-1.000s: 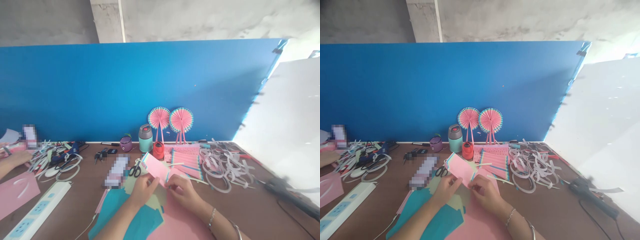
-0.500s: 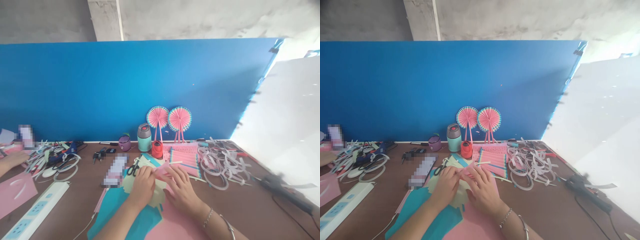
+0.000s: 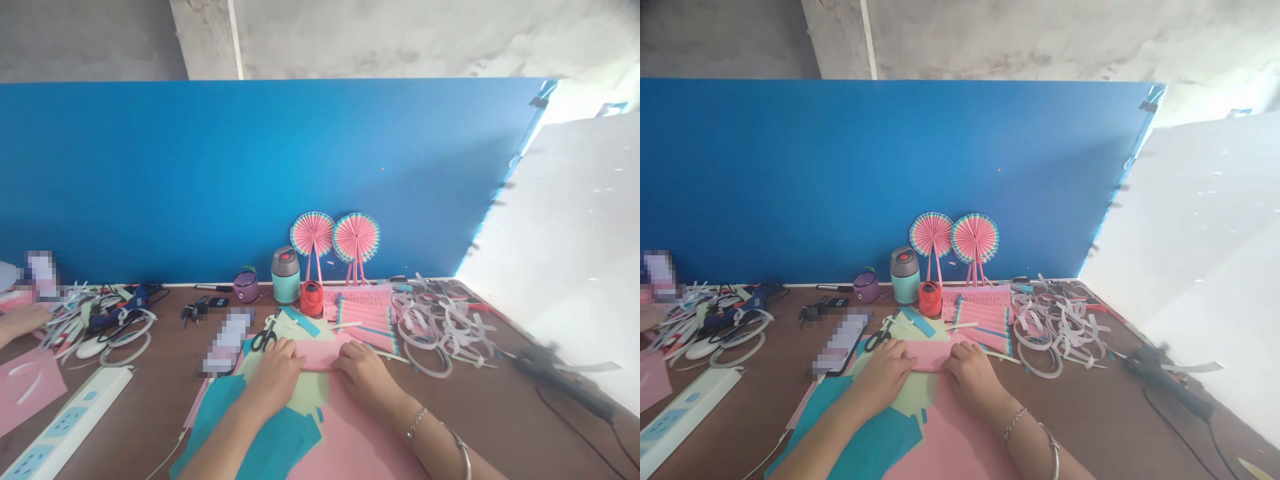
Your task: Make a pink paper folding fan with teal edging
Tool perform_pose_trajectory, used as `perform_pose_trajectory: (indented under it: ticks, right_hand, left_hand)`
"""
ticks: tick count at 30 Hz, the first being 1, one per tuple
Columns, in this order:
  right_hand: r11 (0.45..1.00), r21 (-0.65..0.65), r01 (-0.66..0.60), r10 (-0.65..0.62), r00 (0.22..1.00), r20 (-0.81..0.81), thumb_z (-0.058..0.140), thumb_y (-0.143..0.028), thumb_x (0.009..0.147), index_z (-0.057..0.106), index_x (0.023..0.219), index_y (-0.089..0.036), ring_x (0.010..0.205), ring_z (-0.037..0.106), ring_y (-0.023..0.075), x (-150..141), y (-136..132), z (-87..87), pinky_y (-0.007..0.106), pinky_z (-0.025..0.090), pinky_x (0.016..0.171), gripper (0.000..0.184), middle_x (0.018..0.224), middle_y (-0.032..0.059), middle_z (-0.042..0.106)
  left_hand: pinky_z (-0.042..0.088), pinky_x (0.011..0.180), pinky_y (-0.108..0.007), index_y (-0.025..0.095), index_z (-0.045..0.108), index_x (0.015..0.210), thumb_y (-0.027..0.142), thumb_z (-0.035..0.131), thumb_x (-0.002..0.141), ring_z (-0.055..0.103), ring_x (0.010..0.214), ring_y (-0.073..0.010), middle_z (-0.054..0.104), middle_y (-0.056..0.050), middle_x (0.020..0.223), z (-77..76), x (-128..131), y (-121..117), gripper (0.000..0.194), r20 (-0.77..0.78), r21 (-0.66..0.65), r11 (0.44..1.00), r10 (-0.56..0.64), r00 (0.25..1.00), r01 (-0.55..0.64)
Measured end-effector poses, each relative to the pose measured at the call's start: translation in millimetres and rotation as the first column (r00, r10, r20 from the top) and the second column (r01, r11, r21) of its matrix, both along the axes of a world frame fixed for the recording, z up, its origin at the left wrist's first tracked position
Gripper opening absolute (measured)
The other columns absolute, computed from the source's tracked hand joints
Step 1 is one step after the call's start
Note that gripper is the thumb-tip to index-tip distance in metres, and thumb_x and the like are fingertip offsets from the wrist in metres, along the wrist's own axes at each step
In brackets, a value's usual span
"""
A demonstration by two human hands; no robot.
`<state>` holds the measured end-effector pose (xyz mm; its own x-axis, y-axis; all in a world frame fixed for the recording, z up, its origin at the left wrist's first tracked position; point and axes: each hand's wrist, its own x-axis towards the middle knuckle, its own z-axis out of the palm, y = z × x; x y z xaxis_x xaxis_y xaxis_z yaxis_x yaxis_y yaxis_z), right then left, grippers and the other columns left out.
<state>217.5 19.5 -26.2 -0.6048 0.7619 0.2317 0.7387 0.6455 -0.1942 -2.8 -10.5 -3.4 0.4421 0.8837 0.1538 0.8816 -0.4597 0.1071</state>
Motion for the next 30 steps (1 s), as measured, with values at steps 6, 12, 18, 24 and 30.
perform_pose_trajectory:
  ticks: [6,12,18,24,30]
  right_hand:
    - [0.995,-0.099,0.015,-0.025,0.995,-0.096,0.046,-0.001,0.073,0.066,0.098,-0.019,0.085,0.054,0.0202,3,1,0.0,0.031,0.037,0.075,0.037,0.089,0.0059,0.063]
    - [0.981,-0.194,0.004,-0.052,0.968,-0.246,0.046,-0.001,0.069,0.064,0.077,-0.018,0.079,0.055,0.0181,8,5,-1.4,0.027,0.038,0.07,0.026,0.081,0.0039,0.064]
    - [0.983,-0.181,-0.022,-0.033,0.955,-0.295,0.048,-0.002,0.066,0.063,0.079,-0.018,0.08,0.054,0.0184,8,5,-5.1,0.028,0.039,0.072,0.026,0.081,0.0044,0.063]
    - [0.983,-0.186,-0.002,-0.047,0.964,-0.261,0.048,-0.006,0.072,0.063,0.074,-0.017,0.077,0.052,0.0182,8,4,0.2,0.028,0.038,0.069,0.019,0.076,0.0042,0.061]
    - [0.96,-0.278,0.028,-0.121,0.939,-0.323,0.045,-0.013,0.081,0.062,0.082,-0.017,0.082,0.056,0.0193,11,6,3.2,0.029,0.04,0.071,0.017,0.083,0.0055,0.064]
  left_hand:
    - [0.039,0.076,-0.031,0.019,0.062,0.084,0.008,0.036,0.086,0.053,0.088,-0.02,0.059,-0.006,0.088,10.3,-2,-2,0.028,0.111,-0.182,0.982,0.063,0.992,-0.042]
    - [0.038,0.077,-0.028,0.02,0.056,0.073,0.008,0.042,0.078,0.055,0.087,-0.0176,0.062,-0.002,0.087,18.7,-6,-3,0.019,0.254,-0.299,0.952,0.141,0.957,-0.061]
    - [0.035,0.082,-0.032,0.02,0.057,0.072,0.008,0.046,0.073,0.055,0.088,-0.019,0.064,-0.002,0.085,21.7,-8,-5,0.016,0.214,-0.276,0.957,0.148,0.966,-0.086]
    - [0.036,0.085,-0.034,0.021,0.063,0.077,0.01,0.047,0.077,0.057,0.088,-0.0188,0.067,-0.002,0.088,20.8,-9,-3,0.019,0.248,-0.276,0.953,0.197,0.949,-0.126]
    - [0.038,0.083,-0.032,0.022,0.066,0.079,0.015,0.045,0.082,0.059,0.09,-0.0184,0.067,-0.001,0.091,12.2,-13,2,0.023,0.316,-0.291,0.945,0.241,0.917,-0.148]
